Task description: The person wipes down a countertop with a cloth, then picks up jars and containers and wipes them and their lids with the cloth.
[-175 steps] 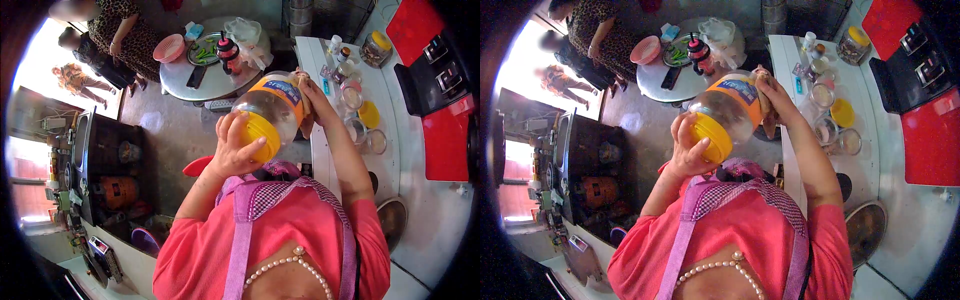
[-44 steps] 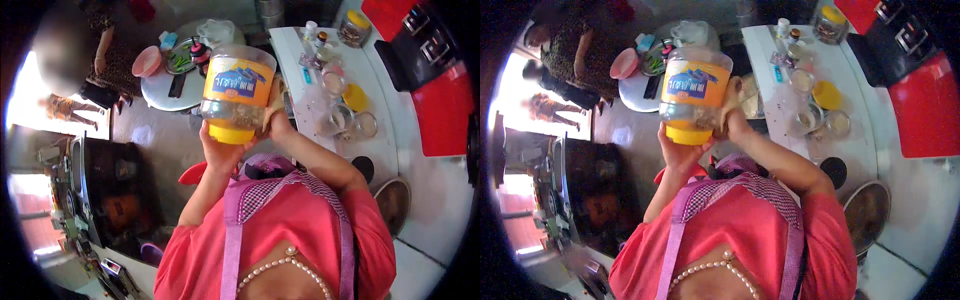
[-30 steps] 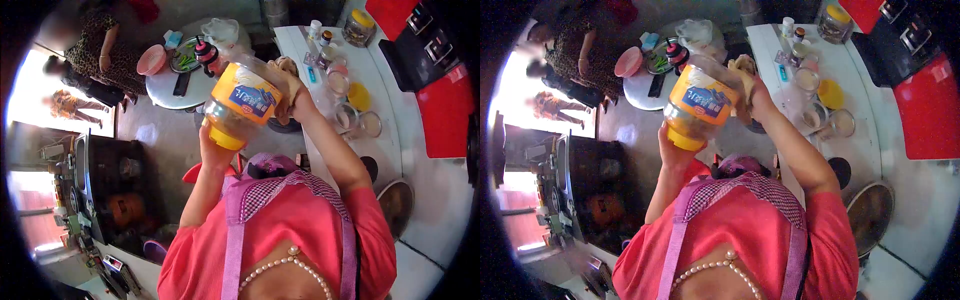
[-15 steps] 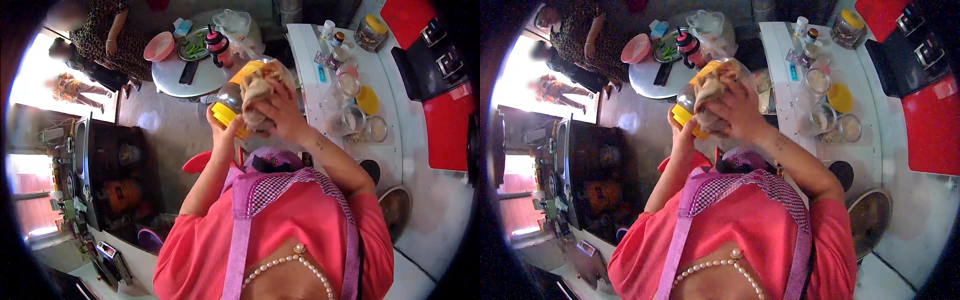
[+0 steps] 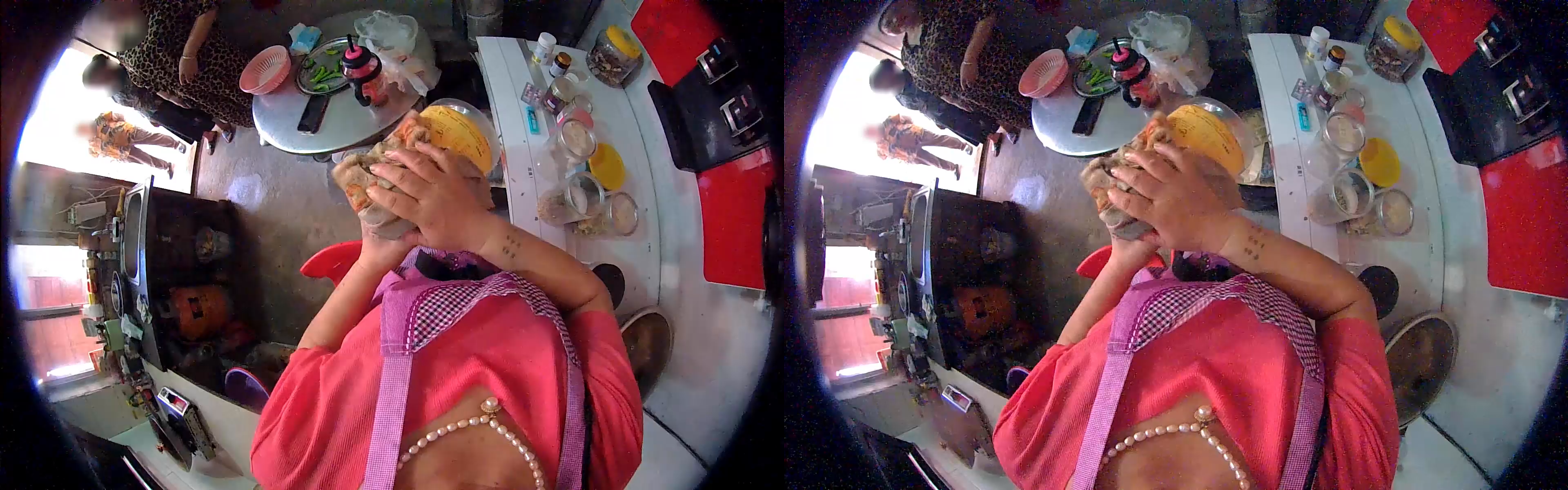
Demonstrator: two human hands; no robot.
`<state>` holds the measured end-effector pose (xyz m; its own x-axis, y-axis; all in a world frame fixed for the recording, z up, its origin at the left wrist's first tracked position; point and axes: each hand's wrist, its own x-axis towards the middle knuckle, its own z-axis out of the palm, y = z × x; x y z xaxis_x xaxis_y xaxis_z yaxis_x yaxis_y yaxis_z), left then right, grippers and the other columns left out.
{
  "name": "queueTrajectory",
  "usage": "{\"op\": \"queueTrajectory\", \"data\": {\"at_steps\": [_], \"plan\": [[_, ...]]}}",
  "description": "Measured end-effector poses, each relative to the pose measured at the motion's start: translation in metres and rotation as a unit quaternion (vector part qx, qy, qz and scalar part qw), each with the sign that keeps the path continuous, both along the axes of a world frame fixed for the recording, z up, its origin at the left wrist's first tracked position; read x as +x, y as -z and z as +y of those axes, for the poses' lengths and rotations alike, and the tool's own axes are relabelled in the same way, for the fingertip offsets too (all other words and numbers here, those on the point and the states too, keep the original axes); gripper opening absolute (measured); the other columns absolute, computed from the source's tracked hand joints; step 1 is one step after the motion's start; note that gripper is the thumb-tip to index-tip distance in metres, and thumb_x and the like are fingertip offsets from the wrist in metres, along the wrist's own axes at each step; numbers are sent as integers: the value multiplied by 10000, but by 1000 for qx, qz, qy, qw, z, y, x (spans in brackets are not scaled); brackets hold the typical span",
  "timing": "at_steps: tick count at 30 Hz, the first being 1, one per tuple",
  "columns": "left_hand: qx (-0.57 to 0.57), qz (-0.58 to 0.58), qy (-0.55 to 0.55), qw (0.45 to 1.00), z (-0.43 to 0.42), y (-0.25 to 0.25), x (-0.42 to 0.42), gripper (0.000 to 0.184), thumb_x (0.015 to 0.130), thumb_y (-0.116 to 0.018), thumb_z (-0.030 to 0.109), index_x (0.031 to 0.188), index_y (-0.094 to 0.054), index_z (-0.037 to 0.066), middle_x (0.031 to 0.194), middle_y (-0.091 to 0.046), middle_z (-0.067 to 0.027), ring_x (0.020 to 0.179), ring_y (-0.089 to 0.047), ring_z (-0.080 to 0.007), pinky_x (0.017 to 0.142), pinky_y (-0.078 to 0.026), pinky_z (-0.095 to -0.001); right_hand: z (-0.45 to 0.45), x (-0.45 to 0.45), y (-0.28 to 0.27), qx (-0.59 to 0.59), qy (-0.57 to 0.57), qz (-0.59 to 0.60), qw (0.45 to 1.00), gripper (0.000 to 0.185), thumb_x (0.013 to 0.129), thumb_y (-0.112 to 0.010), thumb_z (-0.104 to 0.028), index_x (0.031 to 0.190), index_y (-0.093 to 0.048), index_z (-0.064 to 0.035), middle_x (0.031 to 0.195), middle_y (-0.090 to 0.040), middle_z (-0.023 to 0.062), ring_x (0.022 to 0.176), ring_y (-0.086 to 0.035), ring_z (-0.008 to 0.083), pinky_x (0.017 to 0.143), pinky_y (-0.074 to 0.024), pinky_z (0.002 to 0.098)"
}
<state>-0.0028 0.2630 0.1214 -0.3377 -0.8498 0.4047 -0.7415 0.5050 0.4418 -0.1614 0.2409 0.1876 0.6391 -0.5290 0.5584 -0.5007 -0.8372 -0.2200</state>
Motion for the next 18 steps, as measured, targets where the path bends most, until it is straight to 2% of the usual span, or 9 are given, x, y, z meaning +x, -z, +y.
{"op": "queueTrajectory", "data": {"at_steps": [1, 3, 4, 7, 8, 9, 10, 13, 18], "plan": [[-13, -27, 5, 1000, 1, -2, 3, 1234, 500, -841, 378, 1432, -86, 91, 1391, -174, -214, 1315, -194, -379, 1085, -221, -458, -4, -2, -3, 1, 8, 10, 1000, 660, 639, -706, -362, 1242, -519, -170, 1308, -481, 64, 1258, -399, 287, 1048, -270, 486], [-10, 158, -4, 987, 2, -2, 3, 1202, 513, -836, 341, 1423, -85, 112, 1377, -183, -231, 1288, -222, -403, 1070, -225, -488, -20, -12, -15, 5, 21, 32, 999, 609, 676, -697, -388, 1218, -543, -156, 1271, -517, 69, 1229, -433, 285, 1035, -297, 473], [-9, 268, 7, 963, 3, -1, 1, 1173, 521, -832, 318, 1413, -95, 126, 1368, -187, -241, 1270, -239, -416, 1056, -233, -512, -30, -17, -16, 24, 38, 1, 999, 563, 707, -673, -405, 1193, -558, -146, 1232, -542, 75, 1197, -460, 279, 1008, -327, 455], [-103, 141, 48, 983, 2, -12, 7, 1185, 544, -854, 320, 1417, -80, 111, 1397, -122, -212, 1277, -256, -368, 1025, -290, -493, -63, -37, -14, 92, 104, -59, 989, 479, 793, -597, -454, 1133, -595, -117, 1134, -601, 90, 1111, -523, 264, 936, -396, 413], [-121, 146, 54, 980, 2, -14, 5, 1108, 543, -848, 297, 1390, -156, 124, 1360, -197, -225, 1235, -298, -392, 1004, -304, -503, -74, -46, -9, 122, 135, -58, 982, 474, 817, -568, -469, 1122, -603, -109, 1113, -611, 93, 1090, -535, 262, 919, -406, 405], [-139, 125, 55, 981, 3, -16, 3, 1083, 542, -845, 293, 1379, -176, 134, 1351, -216, -225, 1231, -301, -399, 998, -304, -513, -82, -52, -4, 150, 165, -56, 973, 474, 841, -539, -483, 1112, -611, -100, 1093, -621, 96, 1069, -546, 259, 903, -415, 398], [-157, 103, 55, 981, 3, -18, 2, 1059, 541, -842, 289, 1369, -197, 145, 1341, -236, -226, 1228, -304, -407, 992, -304, -524, -86, -52, 0, 198, 162, -72, 964, 489, 864, -494, -500, 1122, -608, -101, 1125, -609, 89, 1080, -540, 262, 914, -398, 419], [-178, 77, 61, 979, 2, -13, 2, 924, 541, -834, 289, 1302, -321, 186, 1323, -284, -234, 1220, -296, -448, 976, -297, -566, -72, -41, 7, 111, 152, -63, 980, 494, 854, -508, -507, 1134, -605, -111, 1135, -604, 92, 1095, -532, 267, 945, -372, 429], [-196, 34, 75, 977, 6, -2, 6, 846, 547, -835, 298, 1261, -392, 201, 1343, -278, -239, 1234, -277, -464, 993, -279, -568, -36, -14, -16, 147, 13, -43, 988, 481, 847, -557, -461, 1179, -578, -114, 1219, -562, 99, 1207, -457, 281, 1047, -273, 446]]}}
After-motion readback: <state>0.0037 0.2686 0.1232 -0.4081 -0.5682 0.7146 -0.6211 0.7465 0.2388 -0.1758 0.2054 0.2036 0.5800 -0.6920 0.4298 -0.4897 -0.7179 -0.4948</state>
